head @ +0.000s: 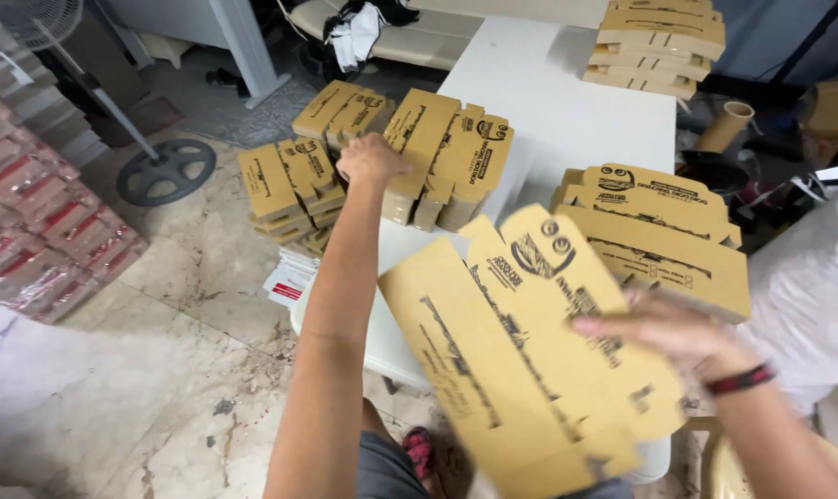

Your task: Sorting and folding cardboard food packaging boxes at a table

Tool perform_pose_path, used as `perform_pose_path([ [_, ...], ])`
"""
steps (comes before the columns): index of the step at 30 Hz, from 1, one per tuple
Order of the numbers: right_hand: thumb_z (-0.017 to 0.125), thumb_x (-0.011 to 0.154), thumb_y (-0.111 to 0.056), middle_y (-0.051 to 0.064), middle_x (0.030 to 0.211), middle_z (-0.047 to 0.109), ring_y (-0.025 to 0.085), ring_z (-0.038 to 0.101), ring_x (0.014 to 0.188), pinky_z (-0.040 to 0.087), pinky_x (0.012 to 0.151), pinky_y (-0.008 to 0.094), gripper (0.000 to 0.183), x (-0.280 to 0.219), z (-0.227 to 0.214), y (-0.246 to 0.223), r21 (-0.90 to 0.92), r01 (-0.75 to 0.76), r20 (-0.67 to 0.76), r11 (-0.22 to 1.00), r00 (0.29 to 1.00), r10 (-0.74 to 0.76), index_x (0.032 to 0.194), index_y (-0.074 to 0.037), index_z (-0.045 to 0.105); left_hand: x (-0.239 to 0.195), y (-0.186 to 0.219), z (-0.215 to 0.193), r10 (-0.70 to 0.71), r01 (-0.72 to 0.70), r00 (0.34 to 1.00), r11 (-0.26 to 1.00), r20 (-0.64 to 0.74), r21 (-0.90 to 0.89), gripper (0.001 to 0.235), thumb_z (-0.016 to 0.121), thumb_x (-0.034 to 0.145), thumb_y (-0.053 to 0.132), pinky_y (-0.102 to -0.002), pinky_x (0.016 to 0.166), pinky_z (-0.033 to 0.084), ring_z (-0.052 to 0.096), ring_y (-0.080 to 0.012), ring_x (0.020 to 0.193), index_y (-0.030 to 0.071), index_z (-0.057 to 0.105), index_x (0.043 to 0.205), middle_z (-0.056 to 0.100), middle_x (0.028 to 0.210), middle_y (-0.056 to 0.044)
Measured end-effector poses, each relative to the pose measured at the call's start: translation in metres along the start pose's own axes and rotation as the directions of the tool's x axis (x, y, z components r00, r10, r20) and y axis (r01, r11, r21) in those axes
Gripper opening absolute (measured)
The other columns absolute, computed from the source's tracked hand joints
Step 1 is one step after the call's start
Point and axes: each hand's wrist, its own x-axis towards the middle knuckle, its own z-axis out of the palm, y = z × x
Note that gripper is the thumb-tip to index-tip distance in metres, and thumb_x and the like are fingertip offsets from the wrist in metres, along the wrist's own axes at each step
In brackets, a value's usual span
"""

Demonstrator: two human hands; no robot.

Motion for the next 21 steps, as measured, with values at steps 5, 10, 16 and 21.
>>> perform_pose_path([
  [5, 0.082, 0.081, -0.018, 0.04, 0.097, 0.072, 0.047, 0.073, 0.076, 0.059, 0.059, 0.059, 0.057, 0.078, 0.088, 0.125, 0.645, -0.113, 0.039, 0.756, 0.993, 0.115, 0.118, 0.021, 0.064, 0.006, 0.011, -0.008, -0.034, 0.029, 0.999, 0.993, 0.041, 0.114, 0.093, 0.095, 0.065, 0.039, -0.066, 0.071, 0.058, 0.056, -0.0461, 0.125, 0.004, 0.055, 0.141, 0.058, 0.138, -0.023],
  [10, 0.083, 0.082, -0.024, 0.037, 0.099, 0.072, 0.045, 0.075, 0.078, 0.061, 0.059, 0.055, 0.059, 0.059, 0.115, 0.072, 0.638, -0.065, -0.055, 0.767, 0.99, 0.13, 0.117, 0.02, 0.064, -0.017, 0.025, -0.027, -0.048, 0.046, 0.999, 0.98, 0.005, 0.193, 0.081, 0.095, 0.064, 0.033, -0.069, 0.076, 0.057, 0.063, -0.0491, 0.113, 0.005, 0.062, 0.133, 0.063, 0.126, -0.023],
  [16, 0.084, 0.083, -0.038, 0.039, 0.127, 0.063, 0.05, 0.068, 0.112, 0.062, 0.078, 0.061, 0.081, 0.079, 0.124, 0.07, 0.578, -0.151, -0.037, 0.802, 0.977, 0.21, 0.136, 0.015, 0.053, -0.019, 0.027, -0.038, -0.095, 0.071, 0.982, 0.987, 0.162, 0.147, 0.085, 0.09, 0.071, 0.031, -0.063, 0.076, 0.059, 0.061, -0.049, 0.121, 0.001, 0.055, 0.142, 0.059, 0.137, -0.026],
  [21, 0.082, 0.086, -0.033, 0.04, 0.116, 0.067, 0.051, 0.071, 0.102, 0.062, 0.073, 0.06, 0.071, 0.093, 0.121, 0.081, 0.657, -0.118, -0.076, 0.744, 0.972, 0.221, 0.13, 0.016, 0.057, 0.0, 0.011, -0.036, -0.059, 0.029, 0.969, 0.992, 0.241, 0.124, 0.11, 0.1, 0.063, 0.029, -0.07, 0.086, 0.056, 0.05, -0.0512, 0.135, -0.001, 0.043, 0.152, 0.044, 0.155, -0.027],
])
